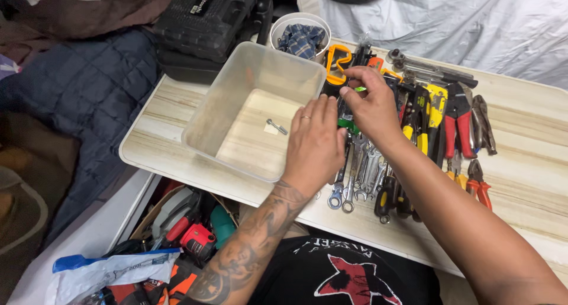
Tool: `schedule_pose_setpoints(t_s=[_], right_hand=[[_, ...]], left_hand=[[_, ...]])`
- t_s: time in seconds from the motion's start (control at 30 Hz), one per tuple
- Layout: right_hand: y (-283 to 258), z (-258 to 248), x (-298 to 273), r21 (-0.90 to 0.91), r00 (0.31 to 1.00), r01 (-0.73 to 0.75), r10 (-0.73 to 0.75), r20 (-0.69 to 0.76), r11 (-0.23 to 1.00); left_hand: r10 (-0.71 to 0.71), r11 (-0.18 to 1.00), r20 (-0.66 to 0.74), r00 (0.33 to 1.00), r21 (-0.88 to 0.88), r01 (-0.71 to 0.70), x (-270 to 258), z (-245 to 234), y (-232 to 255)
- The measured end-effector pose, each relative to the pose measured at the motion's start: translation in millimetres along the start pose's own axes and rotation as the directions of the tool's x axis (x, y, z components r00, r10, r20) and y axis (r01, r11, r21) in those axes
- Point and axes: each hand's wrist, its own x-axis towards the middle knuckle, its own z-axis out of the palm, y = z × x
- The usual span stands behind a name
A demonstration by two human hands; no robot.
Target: The person cleans a translucent plastic bin using a cloth, wiping the interior, exterior, and bottom surfaces.
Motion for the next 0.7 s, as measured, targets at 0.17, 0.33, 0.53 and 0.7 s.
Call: schedule_pose_setpoints(t_s=[0.17, 0.33, 0.53, 0.7], right_hand=[[-23, -1, -1, 0.038, 0.999, 0.033, -0.034, 0.027, 0.999], [-43, 6, 0, 0.016, 0.989, 0.126, -0.127, 0.075, 0.992], [-67, 20, 2, -0.002, 0.974, 0.164, -0.161, 0.157, 0.986], [-73, 36, 8, -0.020, 0.946, 0.202, -0.190, 0.262, 0.979]], left_hand=[[0.002, 1.000, -0.064, 0.998, -0.004, -0.002, 1, -18, -11], [-0.043, 0.998, -0.076, 0.996, -0.045, 0.039, 0, -31, -29], [-0.104, 0.992, -0.042, 0.994, -0.071, 0.101, -5, -44, -52], [-0.175, 0.984, 0.012, 0.985, -0.018, 0.175, -10, -50, -72]])
